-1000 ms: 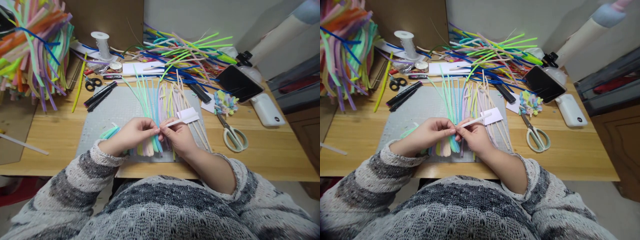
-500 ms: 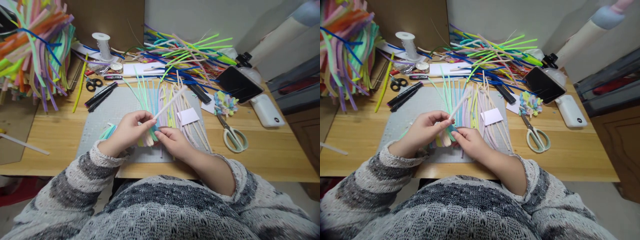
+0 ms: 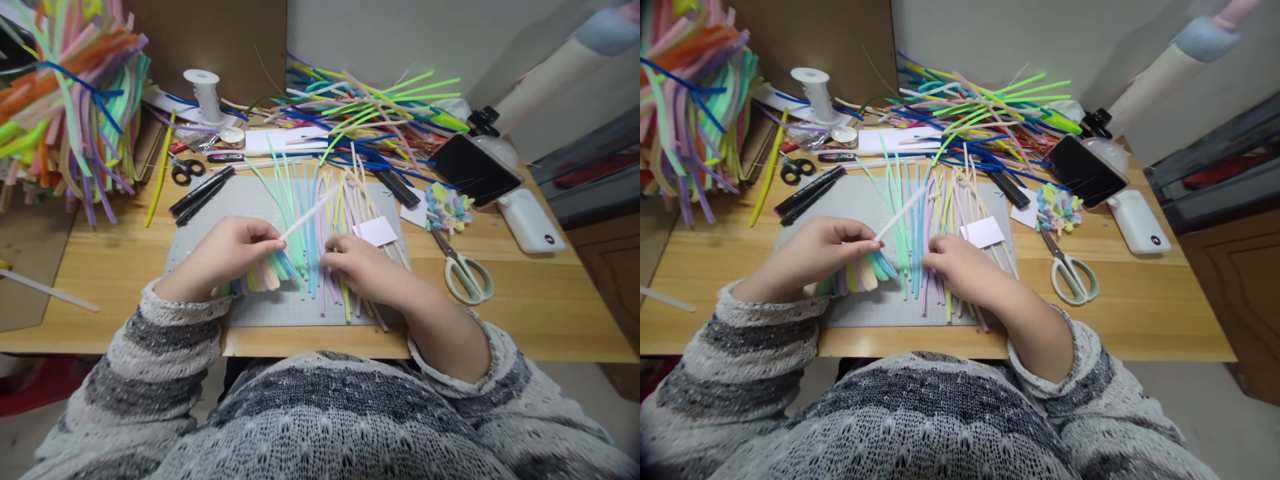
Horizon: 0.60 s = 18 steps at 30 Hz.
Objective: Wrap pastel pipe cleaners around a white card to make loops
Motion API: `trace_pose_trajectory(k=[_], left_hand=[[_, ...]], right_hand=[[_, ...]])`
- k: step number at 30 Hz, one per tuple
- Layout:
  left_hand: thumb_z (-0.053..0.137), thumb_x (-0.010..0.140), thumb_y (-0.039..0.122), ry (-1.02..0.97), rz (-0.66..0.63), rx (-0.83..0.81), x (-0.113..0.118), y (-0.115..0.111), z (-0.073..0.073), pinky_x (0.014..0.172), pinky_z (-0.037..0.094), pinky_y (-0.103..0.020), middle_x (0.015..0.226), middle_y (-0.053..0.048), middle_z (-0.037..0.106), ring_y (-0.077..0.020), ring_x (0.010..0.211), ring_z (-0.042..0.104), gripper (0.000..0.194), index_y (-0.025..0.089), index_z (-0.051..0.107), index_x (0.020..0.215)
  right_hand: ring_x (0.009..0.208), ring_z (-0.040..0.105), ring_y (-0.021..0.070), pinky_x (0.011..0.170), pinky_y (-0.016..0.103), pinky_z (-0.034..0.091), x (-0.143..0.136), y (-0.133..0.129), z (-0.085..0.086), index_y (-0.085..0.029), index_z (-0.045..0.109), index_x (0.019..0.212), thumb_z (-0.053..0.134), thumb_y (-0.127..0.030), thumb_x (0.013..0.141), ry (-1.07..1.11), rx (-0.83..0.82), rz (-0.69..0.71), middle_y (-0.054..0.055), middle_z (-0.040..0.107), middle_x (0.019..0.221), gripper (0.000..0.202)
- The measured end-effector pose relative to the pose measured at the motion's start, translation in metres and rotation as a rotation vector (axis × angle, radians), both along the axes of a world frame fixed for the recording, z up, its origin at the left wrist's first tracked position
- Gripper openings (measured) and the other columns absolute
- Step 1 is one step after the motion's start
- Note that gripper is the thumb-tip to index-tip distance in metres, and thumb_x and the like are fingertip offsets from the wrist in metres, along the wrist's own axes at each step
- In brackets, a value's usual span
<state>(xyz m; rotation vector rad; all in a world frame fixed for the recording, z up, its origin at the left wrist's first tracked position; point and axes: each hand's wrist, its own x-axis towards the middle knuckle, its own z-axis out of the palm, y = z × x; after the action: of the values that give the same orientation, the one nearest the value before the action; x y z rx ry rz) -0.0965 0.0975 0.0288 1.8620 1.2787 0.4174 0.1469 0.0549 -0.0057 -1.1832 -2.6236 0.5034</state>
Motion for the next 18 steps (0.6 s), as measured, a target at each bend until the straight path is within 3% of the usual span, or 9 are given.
trace_pose_trajectory(k=[7, 13, 18], left_hand=[[0.058, 0.08, 0.036, 0.019, -0.131, 0.002, 0.005, 0.001, -0.012, 0.059, 0.042, -0.025, 0.072, -0.003, 0.069, -0.0152, 0.065, 0.059, 0.022, 0.018, 0.071, 0.081], [0.056, 0.081, 0.032, 0.0, -0.132, 0.022, 0.006, 0.001, -0.013, 0.061, 0.043, -0.026, 0.073, -0.002, 0.068, -0.0154, 0.067, 0.059, 0.02, 0.017, 0.069, 0.079], [0.056, 0.08, 0.035, -0.019, -0.086, 0.086, 0.007, 0.001, -0.014, 0.069, 0.044, -0.029, 0.079, -0.004, 0.067, -0.0169, 0.075, 0.06, 0.021, 0.016, 0.067, 0.08]], right_hand=[[0.087, 0.05, 0.0214, 0.073, 0.034, 0.039, -0.006, -0.002, -0.008, -0.022, 0.064, 0.08, 0.046, -0.009, 0.082, -0.112, 0.021, 0.019, 0.01, 0.056, 0.098, 0.022], [0.087, 0.05, 0.0186, 0.074, 0.031, 0.042, -0.004, -0.002, 0.002, -0.022, 0.061, 0.088, 0.043, -0.009, 0.082, 0.052, -0.038, -0.013, 0.01, 0.05, 0.103, 0.023], [0.087, 0.05, 0.017, 0.075, 0.031, 0.044, -0.001, -0.001, 0.006, -0.022, 0.057, 0.09, 0.04, -0.008, 0.083, 0.206, 0.029, -0.03, 0.009, 0.048, 0.112, 0.023]])
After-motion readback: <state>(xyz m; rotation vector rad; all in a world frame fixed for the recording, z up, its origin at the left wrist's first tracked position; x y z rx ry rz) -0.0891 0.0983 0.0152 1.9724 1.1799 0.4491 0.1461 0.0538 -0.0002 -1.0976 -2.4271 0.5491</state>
